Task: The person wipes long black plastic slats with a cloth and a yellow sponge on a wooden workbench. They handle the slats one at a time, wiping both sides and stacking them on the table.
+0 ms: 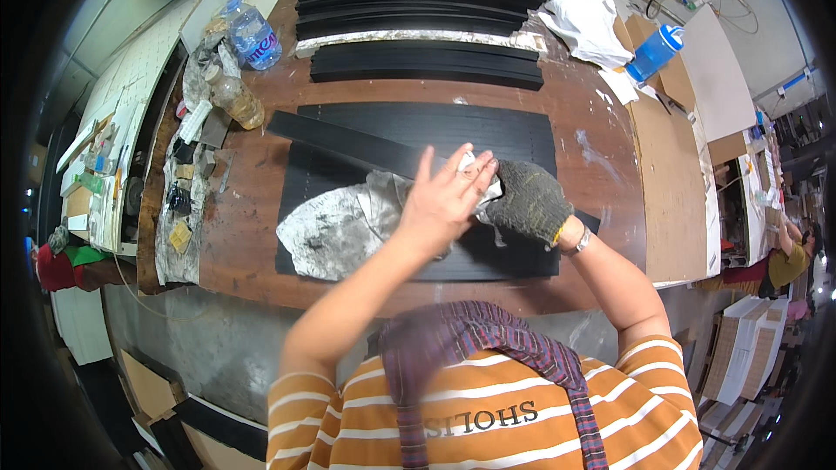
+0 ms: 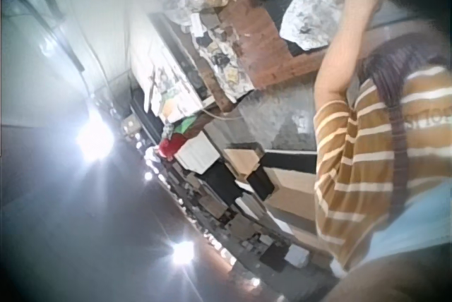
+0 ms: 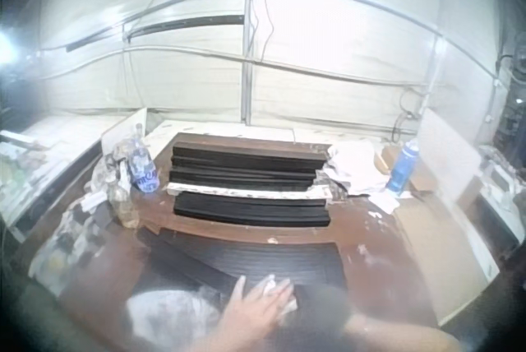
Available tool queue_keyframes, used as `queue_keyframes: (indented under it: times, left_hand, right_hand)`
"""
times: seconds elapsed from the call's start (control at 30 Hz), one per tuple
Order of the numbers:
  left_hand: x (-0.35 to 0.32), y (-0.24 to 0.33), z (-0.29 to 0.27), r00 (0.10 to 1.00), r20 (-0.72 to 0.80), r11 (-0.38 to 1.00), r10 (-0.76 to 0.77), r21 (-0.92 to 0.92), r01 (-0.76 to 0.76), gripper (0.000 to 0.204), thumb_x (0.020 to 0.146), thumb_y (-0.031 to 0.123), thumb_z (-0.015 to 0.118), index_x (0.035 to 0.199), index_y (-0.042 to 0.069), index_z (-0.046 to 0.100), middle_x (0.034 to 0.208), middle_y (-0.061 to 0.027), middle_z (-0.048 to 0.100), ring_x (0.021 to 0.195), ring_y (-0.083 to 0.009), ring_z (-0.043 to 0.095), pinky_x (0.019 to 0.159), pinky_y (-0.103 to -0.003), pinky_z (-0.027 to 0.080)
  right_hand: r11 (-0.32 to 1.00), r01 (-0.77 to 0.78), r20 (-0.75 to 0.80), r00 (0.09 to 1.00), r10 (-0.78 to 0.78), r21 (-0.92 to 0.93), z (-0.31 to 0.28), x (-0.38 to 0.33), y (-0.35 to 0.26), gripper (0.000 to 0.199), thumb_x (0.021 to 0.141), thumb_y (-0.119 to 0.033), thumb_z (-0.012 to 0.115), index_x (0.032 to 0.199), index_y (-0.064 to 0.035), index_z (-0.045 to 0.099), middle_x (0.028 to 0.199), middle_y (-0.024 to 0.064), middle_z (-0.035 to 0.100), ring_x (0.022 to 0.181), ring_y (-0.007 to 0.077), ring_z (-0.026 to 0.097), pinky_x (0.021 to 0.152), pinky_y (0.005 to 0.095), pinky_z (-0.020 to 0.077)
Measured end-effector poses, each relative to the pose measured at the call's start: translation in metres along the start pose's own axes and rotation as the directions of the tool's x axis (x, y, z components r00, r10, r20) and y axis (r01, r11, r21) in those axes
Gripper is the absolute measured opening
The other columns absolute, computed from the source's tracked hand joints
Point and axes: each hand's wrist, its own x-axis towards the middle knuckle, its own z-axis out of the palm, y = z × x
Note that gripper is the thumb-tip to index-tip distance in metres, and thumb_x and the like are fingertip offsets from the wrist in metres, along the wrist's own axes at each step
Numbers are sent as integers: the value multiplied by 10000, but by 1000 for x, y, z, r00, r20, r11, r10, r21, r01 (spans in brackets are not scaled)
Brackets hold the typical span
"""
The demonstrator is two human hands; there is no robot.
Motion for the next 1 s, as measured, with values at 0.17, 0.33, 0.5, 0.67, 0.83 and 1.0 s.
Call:
queue_keyframes:
  times: [0.17, 0.33, 0.5, 0.67, 0.83, 1.0]
  left_hand:
    - [-35, -118, -37, 981, -192, 909, -20, 406, 98, 602, 800, 83, 709, 1388, 166, 608, 1389, -29, 647, 1352, -242, 554, 1212, -586, 212]
    - [-103, -221, -127, 546, -413, 618, -729, -55, 784, 343, 871, -23, 605, 1191, 49, 707, 1082, -158, 750, 919, -298, 744, 832, -381, 566]
    - [-60, -69, -92, 733, -207, 615, -648, -711, 342, 354, 992, 216, 668, 1288, 25, 625, 1178, -136, 706, 1001, -188, 703, 866, -360, 592]
    - [-21, 9, -44, 967, -83, 970, 239, -10, -241, 531, 850, 221, 702, 1370, 148, 630, 1365, -47, 662, 1381, -286, 520, 1240, -539, 167]
    - [-50, -157, -91, 939, -301, 863, -167, 416, 286, 372, 990, 305, 564, 1319, 164, 665, 1309, -99, 680, 1339, -297, 536, 1133, -607, 280]
    - [-100, -234, -102, 352, -503, 606, -789, -545, 579, 272, 1046, 165, 552, 1188, -52, 633, 994, -115, 717, 929, -190, 650, 855, -366, 520]
  right_hand:
    - [999, -48, -80, 996, 47, -15, -25, -66, -18, 561, 743, -473, 771, 1124, -65, 717, 990, 174, 733, 959, 374, 689, 845, 464, 546]
    - [970, -242, -21, 970, 242, -20, -28, -114, -16, 583, 755, -454, 762, 1190, -73, 684, 1054, 188, 714, 975, 379, 680, 852, 469, 538]
    - [930, -343, -71, 933, 354, 132, 12, -96, -29, 606, 737, -413, 814, 1196, -42, 677, 1107, 209, 702, 1021, 377, 679, 877, 458, 540]
    - [980, 25, -360, 932, 50, 199, 27, -88, -56, 450, 781, -337, 778, 1132, -65, 708, 954, 176, 721, 858, 365, 704, 798, 419, 566]
    - [952, -252, -152, 948, 279, 176, 4, -123, -61, 462, 696, -285, 830, 1092, -74, 722, 973, 164, 722, 890, 352, 709, 778, 421, 561]
    - [952, -276, -259, 917, 302, 133, 17, -137, -59, 413, 737, -301, 803, 1071, -75, 715, 935, 160, 711, 879, 362, 698, 758, 440, 549]
